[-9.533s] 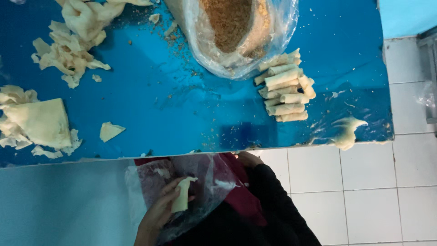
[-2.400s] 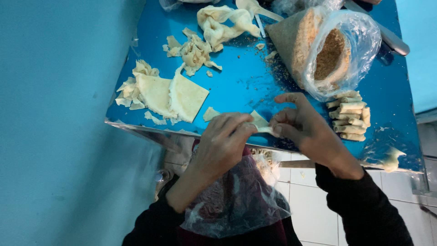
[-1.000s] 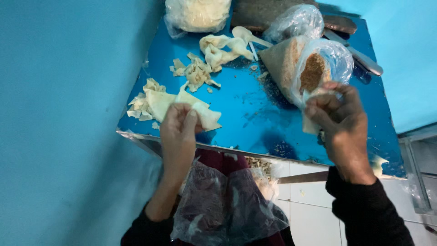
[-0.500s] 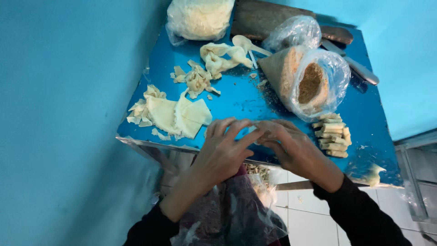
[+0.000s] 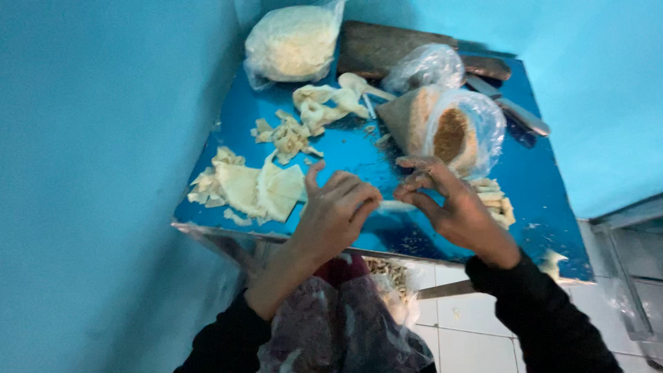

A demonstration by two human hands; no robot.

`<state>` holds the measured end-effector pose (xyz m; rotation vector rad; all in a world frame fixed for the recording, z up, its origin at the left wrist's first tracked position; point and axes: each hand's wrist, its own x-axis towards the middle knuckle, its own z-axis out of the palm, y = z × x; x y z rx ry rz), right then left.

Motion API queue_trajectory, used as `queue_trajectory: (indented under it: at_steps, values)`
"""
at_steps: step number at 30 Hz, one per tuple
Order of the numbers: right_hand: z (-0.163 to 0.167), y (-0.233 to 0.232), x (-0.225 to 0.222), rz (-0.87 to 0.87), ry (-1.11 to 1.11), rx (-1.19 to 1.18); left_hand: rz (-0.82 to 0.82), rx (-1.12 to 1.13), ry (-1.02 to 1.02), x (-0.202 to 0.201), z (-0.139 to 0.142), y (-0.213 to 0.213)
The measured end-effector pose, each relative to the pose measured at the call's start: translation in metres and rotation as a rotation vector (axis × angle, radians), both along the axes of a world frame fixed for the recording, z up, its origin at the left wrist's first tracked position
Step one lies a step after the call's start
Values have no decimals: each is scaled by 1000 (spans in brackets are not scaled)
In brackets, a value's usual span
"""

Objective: The person sits at a blue table and rolls thin dough sheets into small cylinders by hand, one at a time, placing each finished roll in a pile on the table. They occasionally reach into a plastic bag of brown filling and reposition dough scraps and cut pieces while continuing to roll more sheets.

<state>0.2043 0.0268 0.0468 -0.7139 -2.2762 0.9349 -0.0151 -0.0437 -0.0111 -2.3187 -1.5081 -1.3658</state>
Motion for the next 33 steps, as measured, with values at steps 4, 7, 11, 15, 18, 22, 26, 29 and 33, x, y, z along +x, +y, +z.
queue_trajectory:
  at_steps: [4,7,11,15,18,22,26,29,33]
  values:
    - [-3,-6,14,-18,-61,195,119,155,250,10,-11,-6]
    - [3,4,38,-191,-72,364,78,192,327,12,-30,-18]
    - [10,44,59,-439,-149,398,28,111,253,10,-48,-20]
    - [7,87,45,-357,-237,500,10,73,200,10,-51,-17]
    - [9,100,42,-422,-298,673,-19,51,162,8,-48,-18]
    - [19,104,61,-574,-193,877,-23,29,136,4,-49,-18]
    - [21,116,70,-648,-404,269,-31,20,133,4,-51,-17]
    - [18,124,64,-570,-243,148,-33,28,124,3,-53,-17]
    - [28,128,53,-571,-130,197,-34,28,118,1,-53,-17]
